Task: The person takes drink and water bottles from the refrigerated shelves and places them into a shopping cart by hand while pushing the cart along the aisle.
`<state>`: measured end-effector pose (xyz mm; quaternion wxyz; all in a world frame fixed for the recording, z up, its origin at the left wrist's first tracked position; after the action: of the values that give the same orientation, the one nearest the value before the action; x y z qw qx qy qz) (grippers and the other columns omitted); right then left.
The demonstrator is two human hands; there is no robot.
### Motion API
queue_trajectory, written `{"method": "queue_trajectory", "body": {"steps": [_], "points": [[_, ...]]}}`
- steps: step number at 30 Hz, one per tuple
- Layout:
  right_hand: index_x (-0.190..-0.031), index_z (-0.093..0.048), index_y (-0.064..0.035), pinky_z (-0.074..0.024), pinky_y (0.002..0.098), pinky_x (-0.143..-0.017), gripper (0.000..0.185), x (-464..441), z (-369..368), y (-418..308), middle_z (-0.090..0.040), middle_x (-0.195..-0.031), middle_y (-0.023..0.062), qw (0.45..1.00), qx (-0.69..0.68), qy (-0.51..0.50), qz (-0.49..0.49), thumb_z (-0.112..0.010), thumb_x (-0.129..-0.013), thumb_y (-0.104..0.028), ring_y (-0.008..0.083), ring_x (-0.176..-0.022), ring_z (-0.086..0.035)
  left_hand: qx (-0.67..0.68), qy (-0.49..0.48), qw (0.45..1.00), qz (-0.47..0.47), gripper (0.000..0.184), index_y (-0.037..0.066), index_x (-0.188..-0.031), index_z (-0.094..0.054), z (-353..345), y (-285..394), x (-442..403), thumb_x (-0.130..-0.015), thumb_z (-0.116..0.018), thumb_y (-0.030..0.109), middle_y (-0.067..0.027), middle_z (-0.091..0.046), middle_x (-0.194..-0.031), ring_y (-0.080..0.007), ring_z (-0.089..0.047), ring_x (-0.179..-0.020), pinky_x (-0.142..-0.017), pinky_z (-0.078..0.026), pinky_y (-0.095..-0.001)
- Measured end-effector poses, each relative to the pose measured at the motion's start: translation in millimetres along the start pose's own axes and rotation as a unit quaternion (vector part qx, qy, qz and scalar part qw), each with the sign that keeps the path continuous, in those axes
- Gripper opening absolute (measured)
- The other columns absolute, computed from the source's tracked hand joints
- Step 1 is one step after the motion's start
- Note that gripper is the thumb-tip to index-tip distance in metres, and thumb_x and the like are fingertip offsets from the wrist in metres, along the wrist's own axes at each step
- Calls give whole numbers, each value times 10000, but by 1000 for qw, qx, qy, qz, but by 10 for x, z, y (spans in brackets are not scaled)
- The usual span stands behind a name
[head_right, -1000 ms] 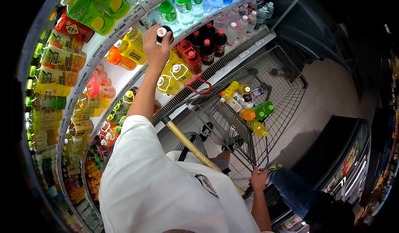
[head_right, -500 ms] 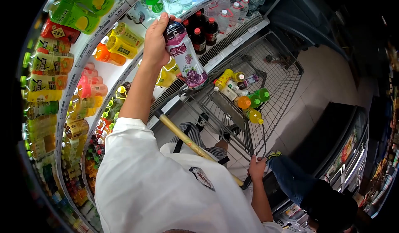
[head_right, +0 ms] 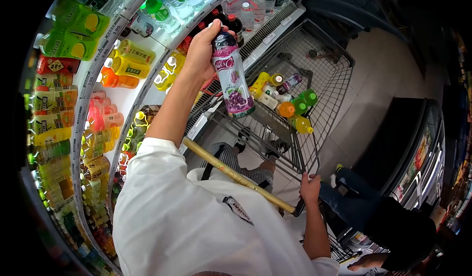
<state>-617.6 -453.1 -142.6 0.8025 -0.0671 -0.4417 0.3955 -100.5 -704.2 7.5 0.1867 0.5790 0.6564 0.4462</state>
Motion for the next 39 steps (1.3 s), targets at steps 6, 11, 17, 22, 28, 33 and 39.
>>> {"method": "queue_trajectory", "body": {"steps": [6, 11, 17, 22, 28, 33, 39], "points": [[-1057, -467, 52, -423, 351, -337, 399, 25, 22, -47, -556, -603, 112, 1000, 15, 13, 9, -617, -942, -300, 197, -395, -535, -51, -43, 997, 34, 286, 63, -968, -581, -263, -203, 13, -984, -584, 349, -74, -673, -903, -148, -638, -739, -656, -540, -315], [-1037, -490, 69, -430, 359, -340, 418, 51, 72, -127, -601, -635, 154, 998, 44, 38, 30, -633, -929, -309, 215, -416, -569, -224, -76, 968, -86, 269, 33, -1019, -620, -425, -243, -155, -966, -631, 296, -32, -670, -924, -89, -602, -777, -689, -497, -262], [-1057, -501, 75, -455, 366, -383, 454, 99, 80, -186, -615, -648, 174, 997, 65, 25, -16, -640, -918, -334, 251, -430, -582, -421, -147, 863, -236, 330, 5, -1077, -650, -710, -472, -350, -874, -747, 245, -45, -666, -948, -129, -615, -907, -816, -491, -283], [-1069, -507, 81, -517, 411, -605, 454, -3, 69, 35, -638, -707, 210, 995, 88, 35, -9, -646, -910, -321, 343, -601, -647, -561, -96, 670, -476, 365, 84, -1052, -683, -874, -698, -578, -776, -802, 292, -104, -577, -967, -290, -532, -879, -800, -447, -410], [-1050, -526, 63, -511, 416, -716, 423, -46, 70, 92, -655, -795, 226, 996, 74, 53, 3, -654, -903, -312, 363, -767, -668, -554, -130, 732, -375, 355, 47, -1067, -686, -1156, -1240, -1064, -809, -797, 266, -92, -611, -811, -234, -578, -664, -639, -479, -349], [-1035, -529, 42, -496, 421, -661, 407, -12, 90, 62, -636, -748, 187, 994, 89, 37, -46, -666, -894, -315, 343, -710, -648, -580, -161, 745, -286, 342, 41, -1046, -666, -1256, -1935, -1292, -817, -766, 276, -131, -653, -879, -302, -647, -761, -685, -519, -398], [-1034, -527, 17, -441, 408, -532, 382, 12, 102, -59, -595, -647, 120, 995, 83, 46, -11, -675, -891, -305, 275, -567, -606, -660, -161, 714, -170, 344, 35, -1033, -616, -958, -2860, -1647, -823, -720, 287, -182, -656, -982, -389, -643, -923, -805, -520, -464]]}}
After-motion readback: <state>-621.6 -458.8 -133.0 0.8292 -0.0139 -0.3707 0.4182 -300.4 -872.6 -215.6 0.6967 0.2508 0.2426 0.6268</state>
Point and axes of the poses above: each hand's wrist, its own x-axis away from the middle knuckle, its own z-axis out of the back of the hand, y = z × x, the point moved 9 cm from there along -x, towards the middle knuckle
